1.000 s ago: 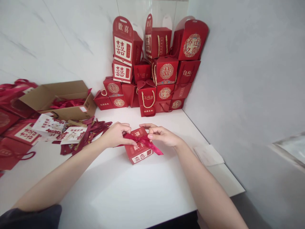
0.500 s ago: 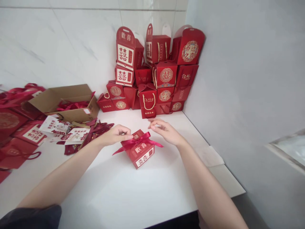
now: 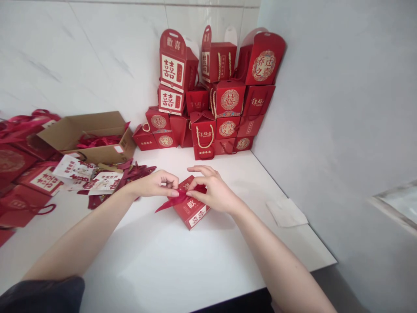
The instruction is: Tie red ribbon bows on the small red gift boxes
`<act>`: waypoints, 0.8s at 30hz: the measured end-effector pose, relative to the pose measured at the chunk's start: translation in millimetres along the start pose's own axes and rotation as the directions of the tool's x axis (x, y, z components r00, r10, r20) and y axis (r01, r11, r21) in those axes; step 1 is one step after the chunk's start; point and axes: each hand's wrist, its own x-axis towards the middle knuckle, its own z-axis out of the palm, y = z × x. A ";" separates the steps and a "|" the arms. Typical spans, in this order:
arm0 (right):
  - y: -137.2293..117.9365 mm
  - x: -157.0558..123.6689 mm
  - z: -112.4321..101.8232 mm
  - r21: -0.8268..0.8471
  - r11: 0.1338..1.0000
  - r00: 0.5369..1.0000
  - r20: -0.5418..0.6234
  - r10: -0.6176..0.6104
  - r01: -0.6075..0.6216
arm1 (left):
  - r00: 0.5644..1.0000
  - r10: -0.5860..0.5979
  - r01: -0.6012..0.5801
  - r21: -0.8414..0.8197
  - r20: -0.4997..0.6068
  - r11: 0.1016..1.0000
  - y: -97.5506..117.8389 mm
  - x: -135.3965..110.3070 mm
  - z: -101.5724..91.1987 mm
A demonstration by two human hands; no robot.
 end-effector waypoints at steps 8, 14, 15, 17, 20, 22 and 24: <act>2.7 -0.8 -3.0 0.012 1.000 1.000 0.002 -0.007 0.007 | 0.999 -0.026 0.035 -0.234 0.044 0.972 -18.8 5.9 -2.1; -33.9 -9.6 3.9 -0.358 0.925 0.980 -0.101 -0.170 0.124 | 1.000 -0.025 0.022 -0.141 -0.019 0.990 -5.5 0.2 -5.3; -40.9 -11.7 12.4 -0.447 0.883 0.977 -0.078 -0.200 0.145 | 0.999 -0.017 0.012 -0.111 -0.048 0.994 -3.7 0.3 -3.9; -51.1 -15.5 34.2 -0.601 0.782 0.971 -0.039 -0.235 0.165 | 0.995 -0.008 0.004 -0.042 -0.098 0.999 -2.4 1.8 0.9; -55.9 -18.3 64.9 -0.751 0.650 0.961 -0.081 -0.266 0.116 | 0.982 -0.033 0.046 0.062 -0.188 0.997 -4.4 5.8 9.6; -54.7 -18.0 73.4 -0.785 0.609 0.943 -0.110 -0.314 0.111 | 0.962 -0.056 0.090 0.117 -0.267 0.989 -6.0 8.0 13.8; -52.4 -16.8 68.7 -0.771 0.617 0.925 -0.104 -0.366 0.157 | 0.950 -0.070 0.117 0.140 -0.304 0.983 -6.3 9.4 15.7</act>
